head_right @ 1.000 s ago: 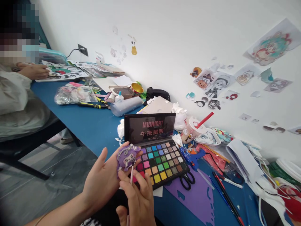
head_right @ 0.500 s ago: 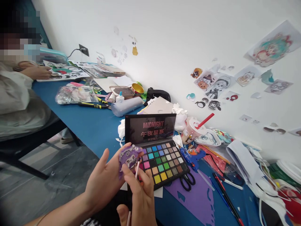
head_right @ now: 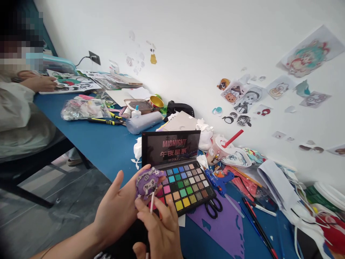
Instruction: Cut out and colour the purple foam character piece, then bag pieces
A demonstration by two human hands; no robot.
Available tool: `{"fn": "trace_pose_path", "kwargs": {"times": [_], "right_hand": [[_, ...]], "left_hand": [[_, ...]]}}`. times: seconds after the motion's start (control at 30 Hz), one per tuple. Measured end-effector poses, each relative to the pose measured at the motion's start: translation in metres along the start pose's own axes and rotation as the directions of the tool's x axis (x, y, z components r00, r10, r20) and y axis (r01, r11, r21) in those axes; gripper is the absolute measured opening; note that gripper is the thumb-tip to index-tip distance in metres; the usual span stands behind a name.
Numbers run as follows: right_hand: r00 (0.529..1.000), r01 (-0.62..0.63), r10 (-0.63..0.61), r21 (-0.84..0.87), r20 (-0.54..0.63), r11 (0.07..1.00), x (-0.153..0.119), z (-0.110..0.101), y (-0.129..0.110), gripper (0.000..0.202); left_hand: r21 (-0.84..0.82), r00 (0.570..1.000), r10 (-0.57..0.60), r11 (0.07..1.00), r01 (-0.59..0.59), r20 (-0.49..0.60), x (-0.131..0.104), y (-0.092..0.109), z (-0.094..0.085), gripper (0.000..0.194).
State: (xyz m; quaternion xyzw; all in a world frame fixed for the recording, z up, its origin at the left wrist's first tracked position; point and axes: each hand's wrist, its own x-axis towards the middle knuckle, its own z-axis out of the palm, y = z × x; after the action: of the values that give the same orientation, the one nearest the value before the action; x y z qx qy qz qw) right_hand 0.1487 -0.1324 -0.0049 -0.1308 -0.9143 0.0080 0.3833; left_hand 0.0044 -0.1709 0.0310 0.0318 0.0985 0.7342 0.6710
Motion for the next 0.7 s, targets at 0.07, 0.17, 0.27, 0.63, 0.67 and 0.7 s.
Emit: {"fn": "trace_pose_path", "kwargs": {"times": [0.07, 0.17, 0.27, 0.63, 0.67, 0.7], "right_hand": [[0.998, 0.039, -0.038, -0.020, 0.045, 0.999, -0.002, 0.001, 0.002, 0.035], [0.999, -0.040, 0.040, 0.020, 0.015, 0.999, -0.005, 0.007, 0.001, 0.034], [0.991, -0.115, 0.117, 0.051, -0.058, 0.992, -0.007, 0.012, -0.003, 0.032], [0.945, -0.285, 0.269, -0.068, -0.185, 0.956, -0.017, -0.015, 0.021, 0.022], [0.952, -0.284, 0.269, -0.096, -0.148, 0.954, -0.016, -0.015, 0.026, 0.023], [0.958, -0.280, 0.269, -0.127, -0.099, 0.951, -0.014, -0.015, 0.030, 0.024]], "left_hand": [[0.005, 1.000, -0.010, 1.000, 0.010, -0.016, 0.000, 0.000, 0.000, 0.063], [-0.005, 0.999, -0.038, 0.999, 0.038, -0.019, 0.001, 0.000, -0.001, 0.062], [-0.004, 0.998, -0.058, 0.998, 0.058, -0.009, 0.003, 0.000, -0.002, 0.059], [0.345, 0.988, 0.032, 0.938, 0.024, -0.154, 0.001, 0.003, -0.003, 0.051], [0.367, 0.985, 0.050, 0.930, 0.013, -0.163, 0.001, 0.005, -0.003, 0.054], [0.384, 0.983, 0.070, 0.923, 0.001, -0.172, 0.001, 0.007, -0.003, 0.056]]}}
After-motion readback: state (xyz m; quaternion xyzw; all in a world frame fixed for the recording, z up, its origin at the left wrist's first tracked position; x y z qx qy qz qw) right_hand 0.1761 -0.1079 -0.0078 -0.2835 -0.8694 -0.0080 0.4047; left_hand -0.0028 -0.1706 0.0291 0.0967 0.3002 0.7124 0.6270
